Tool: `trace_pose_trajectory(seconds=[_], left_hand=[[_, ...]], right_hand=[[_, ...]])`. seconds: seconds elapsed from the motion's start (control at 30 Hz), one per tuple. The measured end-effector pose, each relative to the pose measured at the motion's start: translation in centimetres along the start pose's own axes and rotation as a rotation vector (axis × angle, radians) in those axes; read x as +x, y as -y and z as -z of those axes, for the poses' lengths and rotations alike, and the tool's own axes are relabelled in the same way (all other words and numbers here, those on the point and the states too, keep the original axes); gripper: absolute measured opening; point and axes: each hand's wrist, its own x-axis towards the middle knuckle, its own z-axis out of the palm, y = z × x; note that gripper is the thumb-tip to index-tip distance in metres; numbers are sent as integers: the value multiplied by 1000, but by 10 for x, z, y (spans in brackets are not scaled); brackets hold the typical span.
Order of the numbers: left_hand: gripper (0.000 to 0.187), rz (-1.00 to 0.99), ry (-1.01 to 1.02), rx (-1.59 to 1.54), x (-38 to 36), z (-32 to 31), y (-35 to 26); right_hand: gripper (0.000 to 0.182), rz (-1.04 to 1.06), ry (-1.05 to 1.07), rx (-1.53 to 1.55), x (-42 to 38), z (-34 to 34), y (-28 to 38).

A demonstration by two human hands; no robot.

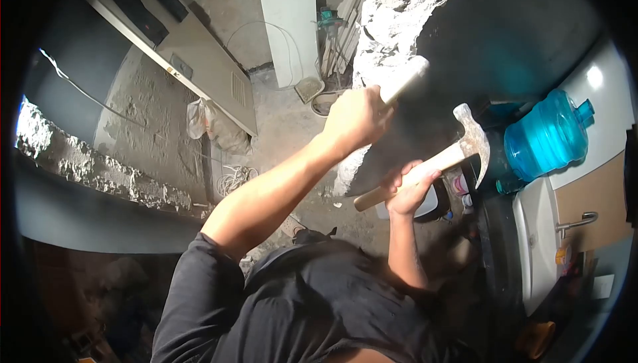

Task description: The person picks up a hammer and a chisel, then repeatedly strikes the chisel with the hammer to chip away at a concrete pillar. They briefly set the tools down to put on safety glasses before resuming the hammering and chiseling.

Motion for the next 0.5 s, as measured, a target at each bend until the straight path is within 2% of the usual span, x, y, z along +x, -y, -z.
trace_pose_trajectory(seconds=[0.07,0.13,0.17,0.2,0.27,0.3,0.33,0.4,0.5], left_hand=[[32,-178,57,11,-16,10,-24],[35,-240,141,-129,-16,9,-36],[39,-156,142,-156,-10,16,-42],[40,-248,31,-157,-1,15,-33],[39,-341,1,-147,7,26,-15],[39,-379,35,-103,6,30,-4],[38,-492,-19,-55,3,30,7],[37,-497,14,-17,1,31,28],[36,-387,32,-79,-2,36,44]], right_hand=[[72,-21,-144,0,9,12,-11],[73,-41,-116,116,16,23,-18],[72,22,-28,39,17,10,-12],[74,-65,-273,39,14,-2,-3],[76,-36,-130,-77,16,16,-1],[78,-36,-135,-148,15,24,1],[78,-32,-140,-145,13,22,4],[77,74,-101,-249,10,14,13],[75,150,-34,-283,6,6,20]])
